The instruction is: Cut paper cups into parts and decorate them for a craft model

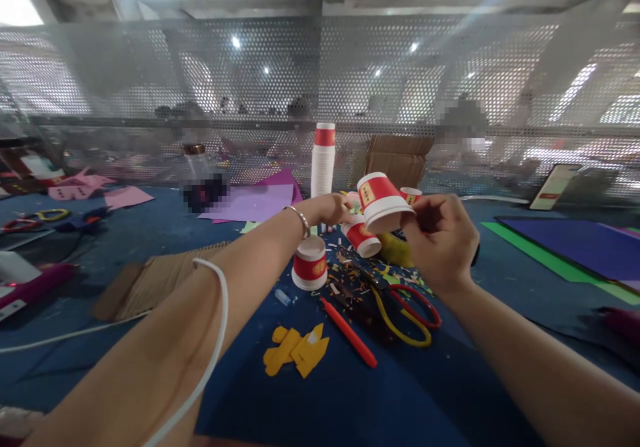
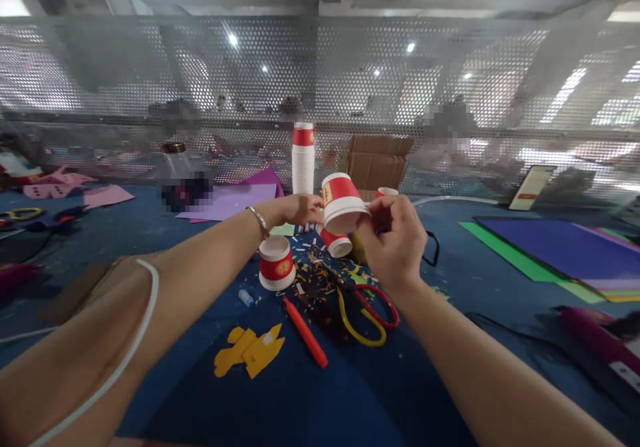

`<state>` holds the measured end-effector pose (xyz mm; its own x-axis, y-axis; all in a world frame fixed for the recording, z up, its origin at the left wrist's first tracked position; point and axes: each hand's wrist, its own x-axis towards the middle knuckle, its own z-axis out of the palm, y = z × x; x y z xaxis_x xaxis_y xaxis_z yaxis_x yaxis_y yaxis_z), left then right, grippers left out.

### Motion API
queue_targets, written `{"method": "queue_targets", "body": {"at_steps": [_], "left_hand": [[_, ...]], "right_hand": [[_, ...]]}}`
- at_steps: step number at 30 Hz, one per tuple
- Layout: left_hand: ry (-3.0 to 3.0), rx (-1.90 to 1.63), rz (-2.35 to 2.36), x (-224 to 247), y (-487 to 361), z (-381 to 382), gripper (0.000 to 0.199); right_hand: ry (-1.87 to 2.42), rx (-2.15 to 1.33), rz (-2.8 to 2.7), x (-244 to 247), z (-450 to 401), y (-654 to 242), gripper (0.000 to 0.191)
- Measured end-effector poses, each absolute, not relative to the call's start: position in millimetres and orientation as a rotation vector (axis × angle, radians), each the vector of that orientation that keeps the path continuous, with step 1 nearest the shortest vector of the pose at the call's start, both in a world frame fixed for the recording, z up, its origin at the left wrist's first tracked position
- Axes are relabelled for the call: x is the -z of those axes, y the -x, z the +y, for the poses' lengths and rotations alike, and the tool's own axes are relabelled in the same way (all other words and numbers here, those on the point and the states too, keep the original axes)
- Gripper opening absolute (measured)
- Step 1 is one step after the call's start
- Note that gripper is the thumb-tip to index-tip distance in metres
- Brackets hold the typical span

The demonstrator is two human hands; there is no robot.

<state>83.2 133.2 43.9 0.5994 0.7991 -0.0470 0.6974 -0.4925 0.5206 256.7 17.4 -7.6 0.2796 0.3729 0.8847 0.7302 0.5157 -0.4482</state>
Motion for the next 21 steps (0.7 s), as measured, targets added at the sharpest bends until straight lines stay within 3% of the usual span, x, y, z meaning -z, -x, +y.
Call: {"method": "queue_targets", "body": {"at_steps": [6, 10, 14, 21], "left_hand": [[-2.113, -0.405, 1.203, -36, -87, 136, 0.039], [-1.951, -0.584, 1.235, -54, -56, 146, 0.049], [-1.803, -0.742, 1.332, -62, -24, 163, 0.038], [-1.752, -0.724, 1.388, -32, -3, 176, 0.038]], "right_hand": [[1.087, 0.303, -1.364, 6, 15, -256, 0.014], [1.117, 0.308, -1.386, 4, 14, -255, 0.015], [1.139, 0.289, -1.483, 8, 17, -254, 0.013], [1.222, 0.174, -1.588, 12, 25, -249, 0.013]]}}
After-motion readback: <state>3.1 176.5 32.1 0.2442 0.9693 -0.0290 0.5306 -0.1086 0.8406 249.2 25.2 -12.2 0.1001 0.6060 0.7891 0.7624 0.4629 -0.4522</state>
